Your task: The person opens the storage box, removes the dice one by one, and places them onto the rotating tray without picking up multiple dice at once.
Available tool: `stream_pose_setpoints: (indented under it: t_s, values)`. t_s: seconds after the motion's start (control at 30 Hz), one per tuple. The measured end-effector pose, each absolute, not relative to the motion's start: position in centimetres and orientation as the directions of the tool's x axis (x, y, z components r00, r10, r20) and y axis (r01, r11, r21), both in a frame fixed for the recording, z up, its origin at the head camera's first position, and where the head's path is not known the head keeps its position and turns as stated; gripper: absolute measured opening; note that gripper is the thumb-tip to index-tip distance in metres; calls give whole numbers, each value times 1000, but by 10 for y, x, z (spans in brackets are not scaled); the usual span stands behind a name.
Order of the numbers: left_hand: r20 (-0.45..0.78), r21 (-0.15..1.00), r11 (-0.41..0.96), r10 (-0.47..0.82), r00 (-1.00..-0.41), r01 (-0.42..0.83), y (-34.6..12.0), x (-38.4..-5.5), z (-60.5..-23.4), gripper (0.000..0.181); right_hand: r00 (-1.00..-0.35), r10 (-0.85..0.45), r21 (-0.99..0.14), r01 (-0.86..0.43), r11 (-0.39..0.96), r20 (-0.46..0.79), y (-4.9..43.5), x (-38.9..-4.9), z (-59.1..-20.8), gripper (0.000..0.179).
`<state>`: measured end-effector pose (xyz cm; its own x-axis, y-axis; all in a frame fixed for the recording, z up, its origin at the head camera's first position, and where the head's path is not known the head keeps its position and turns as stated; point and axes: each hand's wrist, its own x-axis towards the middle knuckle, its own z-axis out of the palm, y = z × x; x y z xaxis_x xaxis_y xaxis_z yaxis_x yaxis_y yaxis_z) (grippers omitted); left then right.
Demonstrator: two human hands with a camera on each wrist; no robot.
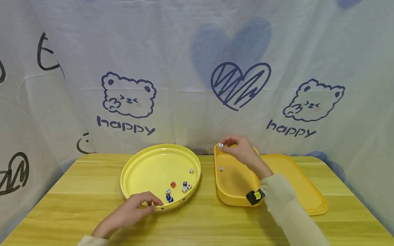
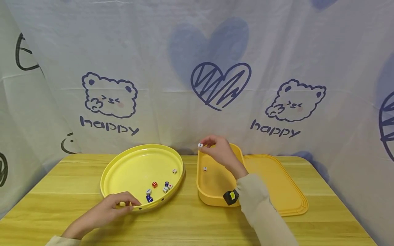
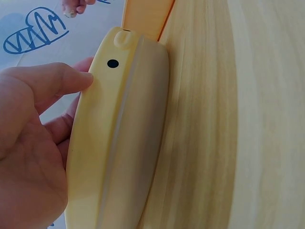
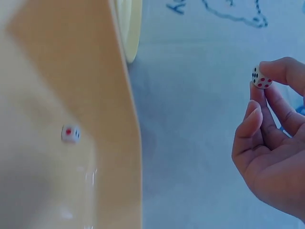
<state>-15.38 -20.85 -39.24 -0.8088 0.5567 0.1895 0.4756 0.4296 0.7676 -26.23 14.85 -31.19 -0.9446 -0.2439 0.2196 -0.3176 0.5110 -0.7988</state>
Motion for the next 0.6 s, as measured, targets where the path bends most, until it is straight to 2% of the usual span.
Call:
stream_pose_setpoints:
  t_s: [0.3, 0.6]
  values:
    - [192, 769, 423, 562, -805, 479, -208, -154, -392, 14, -934, -264, -832, -340, 439, 243, 132, -237, -328, 15]
    - [206, 761, 421, 564, -799, 493, -210, -154, -394, 13, -950, -202, -863, -303, 404, 239, 114, -223, -353, 13]
